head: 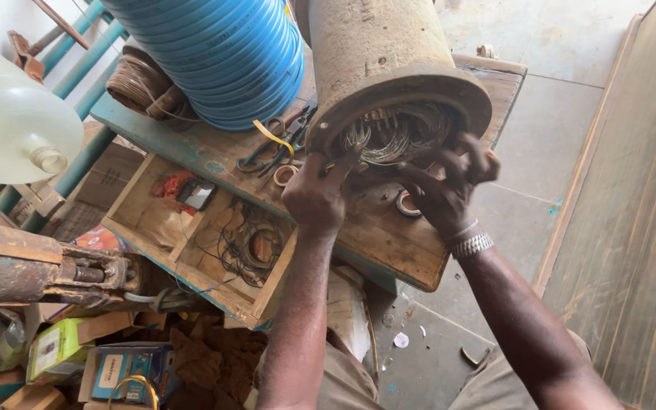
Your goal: The person works on an exposed motor stator, stripping wire insulation with a knife and wrapping connections with electrical tape. They handle multiple colored wires and use pliers and a utility knife to prepare and secure the connections.
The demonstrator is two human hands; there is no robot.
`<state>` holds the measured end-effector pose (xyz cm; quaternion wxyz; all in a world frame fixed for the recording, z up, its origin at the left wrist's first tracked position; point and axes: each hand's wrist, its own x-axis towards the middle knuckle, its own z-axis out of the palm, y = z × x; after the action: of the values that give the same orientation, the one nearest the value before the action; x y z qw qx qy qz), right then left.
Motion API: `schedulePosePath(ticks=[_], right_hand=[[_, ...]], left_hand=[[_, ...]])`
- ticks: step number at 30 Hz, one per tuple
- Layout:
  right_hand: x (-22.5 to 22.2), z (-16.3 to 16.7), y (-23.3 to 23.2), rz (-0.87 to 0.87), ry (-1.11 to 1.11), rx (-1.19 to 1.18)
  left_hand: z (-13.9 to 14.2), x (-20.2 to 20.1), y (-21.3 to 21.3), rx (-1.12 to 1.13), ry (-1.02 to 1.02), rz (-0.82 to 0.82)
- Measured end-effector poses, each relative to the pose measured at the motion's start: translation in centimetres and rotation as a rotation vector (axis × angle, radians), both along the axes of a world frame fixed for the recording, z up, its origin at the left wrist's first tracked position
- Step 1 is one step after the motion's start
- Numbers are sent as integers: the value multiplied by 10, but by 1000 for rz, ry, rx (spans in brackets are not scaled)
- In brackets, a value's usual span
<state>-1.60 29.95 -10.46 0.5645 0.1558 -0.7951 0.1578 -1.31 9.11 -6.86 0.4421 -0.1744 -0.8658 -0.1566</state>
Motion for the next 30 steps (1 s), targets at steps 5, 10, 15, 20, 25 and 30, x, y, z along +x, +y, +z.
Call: schedulePosePath(ticks=[5, 10, 15, 20, 25, 30], right_hand=[[-8, -8, 9, 60, -162, -334], [-15, -16, 30, 75, -268, -396], [-1, -21, 28, 120, -485, -464], [14, -15, 19, 120, -531, -328], [19, -7, 8, 132, -613, -330], [26, 2, -4, 171, -714, -417]], left_hand=[[5, -23, 3, 31, -3, 8], [5, -23, 14, 46, -2, 13], [6, -12, 18, 94, -29, 35], [9, -1, 13, 135, -5, -21], [9, 5, 4, 190, -13, -52], [10, 8, -5, 197, 29, -58]])
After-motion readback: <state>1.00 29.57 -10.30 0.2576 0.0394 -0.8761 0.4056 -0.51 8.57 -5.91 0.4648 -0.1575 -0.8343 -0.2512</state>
